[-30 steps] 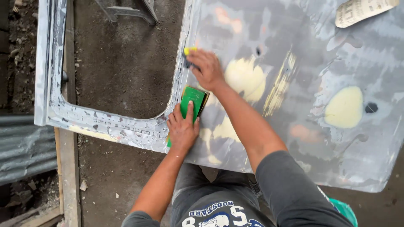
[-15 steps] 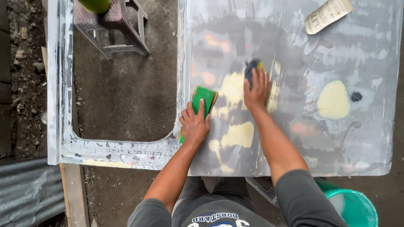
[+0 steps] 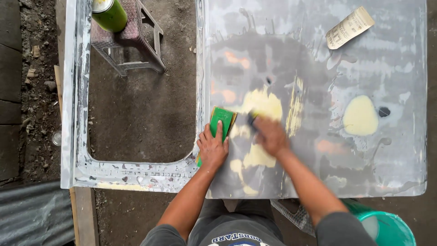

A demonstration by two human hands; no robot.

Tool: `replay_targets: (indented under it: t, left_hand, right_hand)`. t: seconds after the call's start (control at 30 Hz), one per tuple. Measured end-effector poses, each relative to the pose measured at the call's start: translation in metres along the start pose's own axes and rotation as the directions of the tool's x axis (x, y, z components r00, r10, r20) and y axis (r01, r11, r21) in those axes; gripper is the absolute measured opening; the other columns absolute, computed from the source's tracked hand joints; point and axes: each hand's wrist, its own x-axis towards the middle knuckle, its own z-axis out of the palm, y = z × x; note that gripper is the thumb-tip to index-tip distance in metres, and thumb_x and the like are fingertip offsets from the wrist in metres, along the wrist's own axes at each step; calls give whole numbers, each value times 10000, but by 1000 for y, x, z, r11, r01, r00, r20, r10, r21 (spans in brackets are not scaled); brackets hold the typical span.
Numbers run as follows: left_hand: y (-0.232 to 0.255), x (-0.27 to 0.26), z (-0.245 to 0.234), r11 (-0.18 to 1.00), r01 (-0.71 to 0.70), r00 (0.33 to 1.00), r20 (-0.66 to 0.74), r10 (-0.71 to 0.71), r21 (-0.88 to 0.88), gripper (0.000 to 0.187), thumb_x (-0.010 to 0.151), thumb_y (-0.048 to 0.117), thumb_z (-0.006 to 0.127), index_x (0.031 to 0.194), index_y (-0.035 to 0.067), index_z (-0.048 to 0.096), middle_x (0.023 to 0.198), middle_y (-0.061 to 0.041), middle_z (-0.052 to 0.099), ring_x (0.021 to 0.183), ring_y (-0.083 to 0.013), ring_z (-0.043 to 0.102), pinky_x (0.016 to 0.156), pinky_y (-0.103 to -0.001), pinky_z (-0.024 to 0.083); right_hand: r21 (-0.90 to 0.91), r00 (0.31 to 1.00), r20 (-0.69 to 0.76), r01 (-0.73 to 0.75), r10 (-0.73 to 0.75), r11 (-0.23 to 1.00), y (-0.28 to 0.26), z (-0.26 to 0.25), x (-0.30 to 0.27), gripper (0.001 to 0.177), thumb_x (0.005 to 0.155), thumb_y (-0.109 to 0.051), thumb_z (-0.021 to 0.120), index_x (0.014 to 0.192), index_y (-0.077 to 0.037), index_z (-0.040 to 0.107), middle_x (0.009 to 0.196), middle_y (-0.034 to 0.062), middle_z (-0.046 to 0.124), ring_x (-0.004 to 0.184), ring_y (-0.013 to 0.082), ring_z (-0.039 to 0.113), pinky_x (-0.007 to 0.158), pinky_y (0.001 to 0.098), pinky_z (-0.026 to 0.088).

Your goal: The person sands a large, flat metal sheet using a green sanding block and a cloth. They repeatedly wipe the surface with the cloth and rinse the sanding block in a green bucket of water. The person works on the flat surface and the edges of the sheet.

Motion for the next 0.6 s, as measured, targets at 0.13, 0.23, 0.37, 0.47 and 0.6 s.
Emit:
replay_targets:
  t: [0.13, 0.23, 0.37, 0.47, 0.6]
  left_hand:
    - [-2, 1, 0, 1000, 20, 999, 37, -20, -13, 705, 875, 344, 697, 1517, 188, 451, 1459, -237, 381, 1158, -429, 446, 935, -551, 378]
    - [-11, -8, 8, 999, 26, 1000, 4, -26, -45, 689, 907, 360, 685, 1534, 198, 448, 1482, -236, 373, 1194, -433, 438, 978, -562, 375]
    - [-34, -24, 7, 977, 115, 993, -21, -120, -180, 703, 946, 378, 669, 1564, 164, 411, 1467, -277, 369, 1248, -465, 412, 1037, -564, 359]
    - [-57, -38, 4, 924, 194, 972, -65, -227, -330, 714, 944, 350, 686, 1574, 156, 412, 1449, -255, 410, 1263, -442, 424, 1069, -524, 372]
    - [-87, -51, 10, 815, 226, 948, -74, -311, -533, 709, 963, 285, 701, 1584, 109, 408, 1413, -247, 452, 1299, -401, 457, 1115, -465, 376]
  right_hand:
    - [-115, 909, -343, -289, 235, 950, 70, 10, 100, 672, 1058, -367, 572, 1614, -39, 386, 1679, 214, 313, 1536, 435, 261, 1233, 594, 168]
    - [-91, 905, -250, -377, 345, 922, 49, 12, 157, 691, 1036, -423, 581, 1594, -80, 361, 1672, 182, 263, 1542, 405, 196, 1236, 571, 122]
    - [-136, 976, -214, -75, 44, 988, -21, 46, 164, 607, 1016, -356, 617, 1550, -110, 467, 1634, 141, 380, 1495, 399, 320, 1217, 568, 204]
    - [-45, 981, -176, 78, -85, 996, -88, 63, 130, 560, 948, -286, 656, 1472, -115, 558, 1579, 115, 474, 1433, 389, 433, 1195, 552, 294]
    - [32, 989, -43, 140, -139, 990, -152, 64, 53, 529, 889, -196, 661, 1411, -135, 597, 1553, 69, 518, 1422, 359, 465, 1184, 526, 313]
